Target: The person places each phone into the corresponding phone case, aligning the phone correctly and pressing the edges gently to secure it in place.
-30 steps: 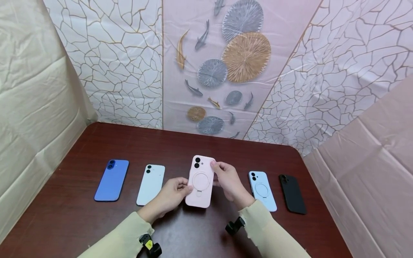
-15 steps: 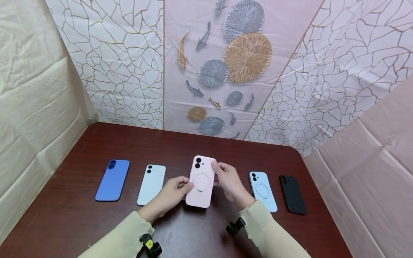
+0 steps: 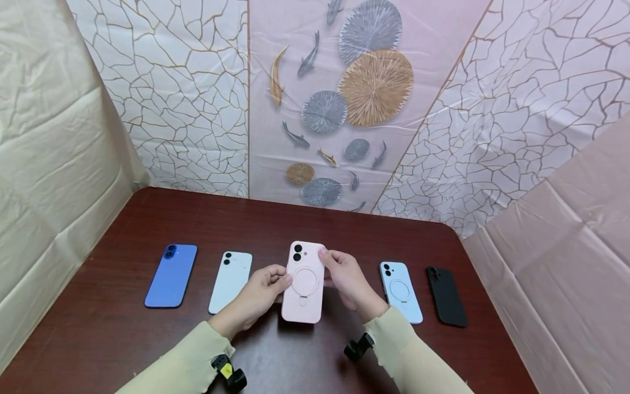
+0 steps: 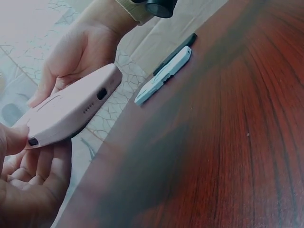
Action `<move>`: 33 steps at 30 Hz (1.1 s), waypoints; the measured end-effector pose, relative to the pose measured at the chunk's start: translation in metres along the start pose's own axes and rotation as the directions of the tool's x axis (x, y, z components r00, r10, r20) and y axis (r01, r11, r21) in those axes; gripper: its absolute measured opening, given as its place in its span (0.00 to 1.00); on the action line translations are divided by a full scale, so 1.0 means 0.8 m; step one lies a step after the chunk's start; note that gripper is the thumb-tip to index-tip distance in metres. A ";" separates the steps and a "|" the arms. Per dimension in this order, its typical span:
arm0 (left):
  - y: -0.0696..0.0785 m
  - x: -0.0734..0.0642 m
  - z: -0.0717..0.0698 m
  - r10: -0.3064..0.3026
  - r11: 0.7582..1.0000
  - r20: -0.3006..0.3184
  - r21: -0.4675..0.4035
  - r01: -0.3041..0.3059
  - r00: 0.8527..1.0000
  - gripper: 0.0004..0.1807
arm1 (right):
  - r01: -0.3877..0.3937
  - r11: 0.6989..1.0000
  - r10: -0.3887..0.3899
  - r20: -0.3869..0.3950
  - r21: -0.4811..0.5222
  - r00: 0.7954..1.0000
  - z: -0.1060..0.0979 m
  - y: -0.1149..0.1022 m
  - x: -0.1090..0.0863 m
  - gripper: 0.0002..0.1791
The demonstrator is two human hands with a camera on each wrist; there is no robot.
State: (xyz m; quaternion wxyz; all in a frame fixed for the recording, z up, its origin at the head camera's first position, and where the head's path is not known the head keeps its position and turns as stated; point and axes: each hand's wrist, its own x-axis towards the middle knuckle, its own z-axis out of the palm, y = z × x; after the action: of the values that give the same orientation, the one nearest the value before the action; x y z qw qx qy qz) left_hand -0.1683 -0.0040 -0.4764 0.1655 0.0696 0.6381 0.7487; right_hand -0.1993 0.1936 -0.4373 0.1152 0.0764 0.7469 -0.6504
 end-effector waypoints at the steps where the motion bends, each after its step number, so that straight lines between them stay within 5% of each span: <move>1: 0.001 -0.001 0.000 0.002 1.000 -0.010 0.000 -0.002 1.000 0.09 | -0.002 1.000 0.002 0.004 0.009 1.000 0.000 0.000 0.000 0.23; 21: 0.002 0.003 -0.004 0.008 0.999 -0.180 -0.041 -0.015 0.984 0.08 | 0.012 1.000 -0.009 0.179 -0.014 0.984 0.001 0.014 -0.014 0.22; 33: 0.002 0.005 -0.006 0.018 0.998 -0.233 -0.052 -0.031 0.972 0.09 | -0.009 0.999 -0.011 0.367 0.050 0.930 -0.005 0.033 -0.028 0.20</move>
State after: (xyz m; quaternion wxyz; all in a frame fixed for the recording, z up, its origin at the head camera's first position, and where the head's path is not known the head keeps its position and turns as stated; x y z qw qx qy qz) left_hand -0.1742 -0.0071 -0.4760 0.0823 -0.0152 0.6311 0.7712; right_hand -0.1709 0.2024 -0.4559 0.2506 -0.0441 0.6953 -0.6722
